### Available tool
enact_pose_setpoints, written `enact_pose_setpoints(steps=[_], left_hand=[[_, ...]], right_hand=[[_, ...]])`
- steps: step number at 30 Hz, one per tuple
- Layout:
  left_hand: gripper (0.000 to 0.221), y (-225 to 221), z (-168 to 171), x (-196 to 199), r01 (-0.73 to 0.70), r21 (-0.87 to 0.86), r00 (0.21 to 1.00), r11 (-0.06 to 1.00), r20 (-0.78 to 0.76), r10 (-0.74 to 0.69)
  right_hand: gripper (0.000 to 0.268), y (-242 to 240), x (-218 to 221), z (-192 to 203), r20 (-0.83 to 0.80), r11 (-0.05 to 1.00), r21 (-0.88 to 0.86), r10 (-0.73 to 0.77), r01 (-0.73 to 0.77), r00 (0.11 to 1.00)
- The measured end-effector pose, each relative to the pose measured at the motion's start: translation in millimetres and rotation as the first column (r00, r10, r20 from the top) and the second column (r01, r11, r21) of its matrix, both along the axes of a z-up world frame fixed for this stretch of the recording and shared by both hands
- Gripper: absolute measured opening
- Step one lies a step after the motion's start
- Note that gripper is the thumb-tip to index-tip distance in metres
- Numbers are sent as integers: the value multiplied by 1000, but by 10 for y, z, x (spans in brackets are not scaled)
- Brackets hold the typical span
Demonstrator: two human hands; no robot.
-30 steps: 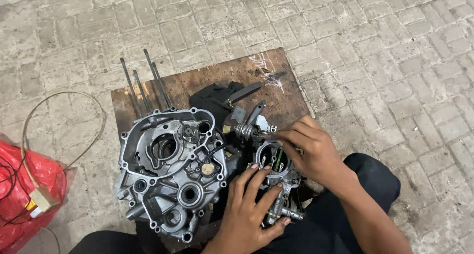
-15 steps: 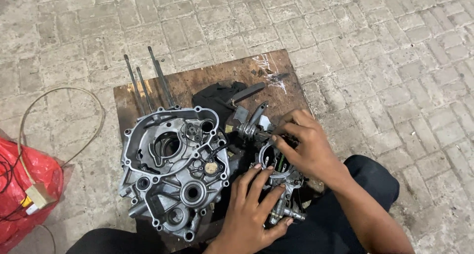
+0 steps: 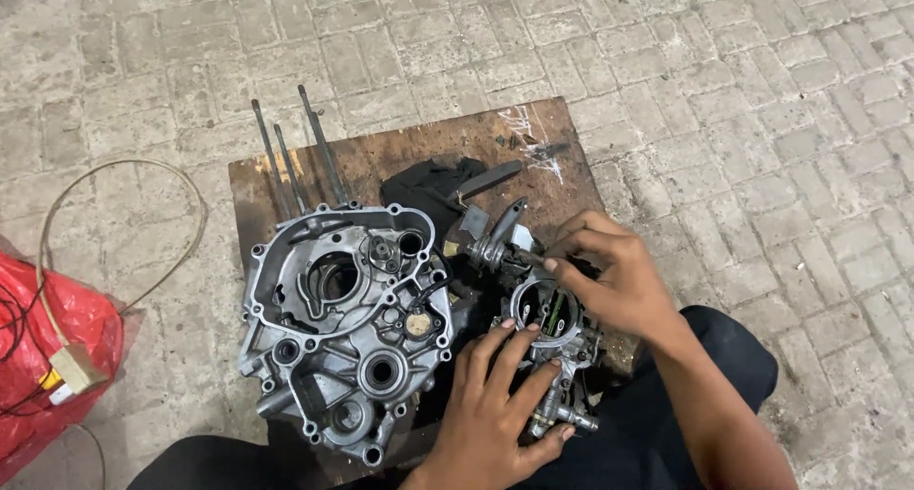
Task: Cleaning and brushing the internal components of a motorcycle carburetor and engine casing on a wooden board.
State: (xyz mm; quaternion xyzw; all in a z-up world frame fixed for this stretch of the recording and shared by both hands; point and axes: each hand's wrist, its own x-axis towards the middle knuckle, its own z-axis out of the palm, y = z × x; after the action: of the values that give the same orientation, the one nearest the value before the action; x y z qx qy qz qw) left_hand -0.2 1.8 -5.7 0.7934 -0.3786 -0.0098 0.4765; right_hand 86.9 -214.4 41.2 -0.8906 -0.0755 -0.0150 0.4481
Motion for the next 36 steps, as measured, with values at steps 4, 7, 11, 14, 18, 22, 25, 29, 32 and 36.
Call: enact_pose_setpoints(steps=[4,7,11,14,18,22,25,29,32,36], left_hand=[[52,7,-5,-2,11,13,1000,1000,-27,-11],[52,0,9,11,2,-8,1000,1000,-1,-2],[52,-19,-29,-4,-4,9,1000,1000,-12,4],[51,-25,-19,5,-2,13,1000,1000,-22,2],[51,-18,-41,-2,11,28,1000,1000,-16,-11],[52,10,-15,0,17,30,1000,999,-25,-17],[55,8,-12,-1,12,23,1000,1000,4,-12],[52,-21,-13,-10,1,26,1000,1000,3,-1],[52,-24,-30,-16,4,44,1000,999,0,-4],[53,-2,-13,-12,-4,41,1000,999,9,4]], right_hand=[[7,-77,-37,15,18,1000,-9,-1,1,1000],[5,-89,-68,-9,50,997,-64,57,-54,997],[3,-45,-29,-26,38,993,-114,38,-33,999],[4,60,50,-63,60,989,-134,72,-63,996],[4,101,58,-38,70,987,-134,99,-89,993],[6,0,-35,17,82,978,-187,114,-97,990],[6,31,-44,27,38,988,-148,51,-45,998],[5,118,37,-44,60,987,-147,68,-58,996],[5,129,78,-60,57,991,-110,84,-78,995],[8,46,19,34,15,985,-144,100,-97,995]])
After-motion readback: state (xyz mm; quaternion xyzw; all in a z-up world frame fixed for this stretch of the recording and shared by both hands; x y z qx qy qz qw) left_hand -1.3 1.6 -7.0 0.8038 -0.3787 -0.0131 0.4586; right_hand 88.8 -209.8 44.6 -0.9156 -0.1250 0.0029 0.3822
